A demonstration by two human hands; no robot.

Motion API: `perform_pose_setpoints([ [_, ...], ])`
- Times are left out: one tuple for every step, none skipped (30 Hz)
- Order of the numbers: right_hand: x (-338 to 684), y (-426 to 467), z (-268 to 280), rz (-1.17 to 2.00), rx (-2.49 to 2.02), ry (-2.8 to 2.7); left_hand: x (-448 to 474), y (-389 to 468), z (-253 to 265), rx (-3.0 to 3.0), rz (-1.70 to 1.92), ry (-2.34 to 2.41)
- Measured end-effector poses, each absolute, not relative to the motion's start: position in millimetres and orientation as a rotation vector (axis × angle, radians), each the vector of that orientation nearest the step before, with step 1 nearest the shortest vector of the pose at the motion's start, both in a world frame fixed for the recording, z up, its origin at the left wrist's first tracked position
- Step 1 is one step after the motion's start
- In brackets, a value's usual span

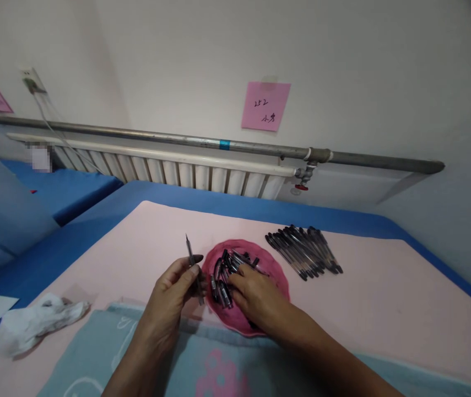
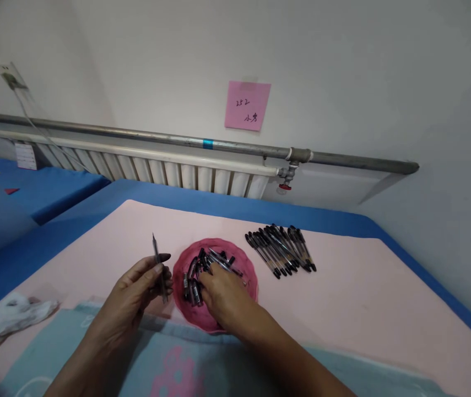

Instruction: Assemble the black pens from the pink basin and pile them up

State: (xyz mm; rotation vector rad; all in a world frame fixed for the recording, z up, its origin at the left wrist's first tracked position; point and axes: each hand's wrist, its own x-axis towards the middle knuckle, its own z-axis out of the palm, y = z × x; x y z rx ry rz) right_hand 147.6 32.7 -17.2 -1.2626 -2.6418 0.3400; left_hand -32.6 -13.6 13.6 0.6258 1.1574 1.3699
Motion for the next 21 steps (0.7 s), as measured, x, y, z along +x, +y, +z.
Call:
perform_pose_setpoints([
  [146.9, 32.3, -18.3, 0.331, -1.253, -2.642, -32.4, -13.4, 13.2, 0.630, 1.370, 1.160],
  [146.2, 32.0, -19.2, 0.321, -1.242, -2.644, -32.3, -13.2, 12.8, 0.634, 1.369, 1.163],
  [145.8, 31.9, -19.7, 0.312, -1.234, -2.647, -32.3, -13.0, 12.4, 0.636, 1.367, 1.166],
  [145.7, 32.4, -19.7, 0.307, -1.226, -2.648, -32.4, -13.0, 12.0, 0.636, 1.363, 1.168],
  [146.2, 33.5, -19.1, 0.307, -1.223, -2.637, -32.6, -13.0, 11.6, 0.634, 1.360, 1.172],
  [147.7, 35.5, -17.9, 0.311, -1.230, -2.612, -32.9, -13.1, 11.1, 0.634, 1.359, 1.176],
  [150.1, 38.3, -16.0, 0.315, -1.248, -2.569, -33.2, -13.2, 10.6, 0.637, 1.359, 1.179],
  [153.6, 41.9, -13.4, 0.313, -1.276, -2.514, -33.6, -13.3, 9.9, 0.642, 1.361, 1.183],
  [158.0, 46.1, -10.3, 0.299, -1.318, -2.456, -34.0, -13.5, 9.3, 0.649, 1.360, 1.186],
  [163.0, 50.5, -7.0, 0.269, -1.375, -2.408, -34.3, -13.6, 8.7, 0.656, 1.358, 1.189],
  [168.1, 54.8, -3.7, 0.219, -1.442, -2.379, -34.6, -13.6, 8.1, 0.660, 1.352, 1.192],
  [172.9, 58.7, -0.8, 0.154, -1.505, -2.384, -34.7, -13.7, 7.6, 0.663, 1.345, 1.193],
  [177.0, 61.9, 1.5, 0.079, -1.553, -2.415, -34.7, -13.7, 7.3, 0.662, 1.337, 1.194],
  [180.0, 64.3, 3.0, -0.003, -1.580, -2.464, -34.6, -13.6, 7.2, 0.662, 1.330, 1.194],
  [181.7, 65.9, 3.7, -0.083, -1.581, -2.523, -34.4, -13.6, 7.1, 0.662, 1.324, 1.194],
  [182.3, 66.7, 3.6, -0.155, -1.560, -2.576, -34.2, -13.5, 7.2, 0.663, 1.318, 1.194],
  [182.0, 66.9, 2.8, -0.210, -1.536, -2.616, -34.1, -13.4, 7.3, 0.662, 1.313, 1.194],
  [181.1, 66.7, 1.7, -0.251, -1.522, -2.639, -33.9, -13.2, 7.2, 0.661, 1.309, 1.197],
  [180.0, 66.4, 0.4, -0.283, -1.522, -2.644, -33.9, -13.1, 7.1, 0.660, 1.307, 1.202],
  [179.1, 66.1, -1.0, -0.307, -1.527, -2.642, -34.0, -13.0, 6.8, 0.661, 1.306, 1.206],
  [178.7, 66.1, -2.2, -0.324, -1.533, -2.634, -34.1, -13.0, 6.3, 0.661, 1.305, 1.209],
])
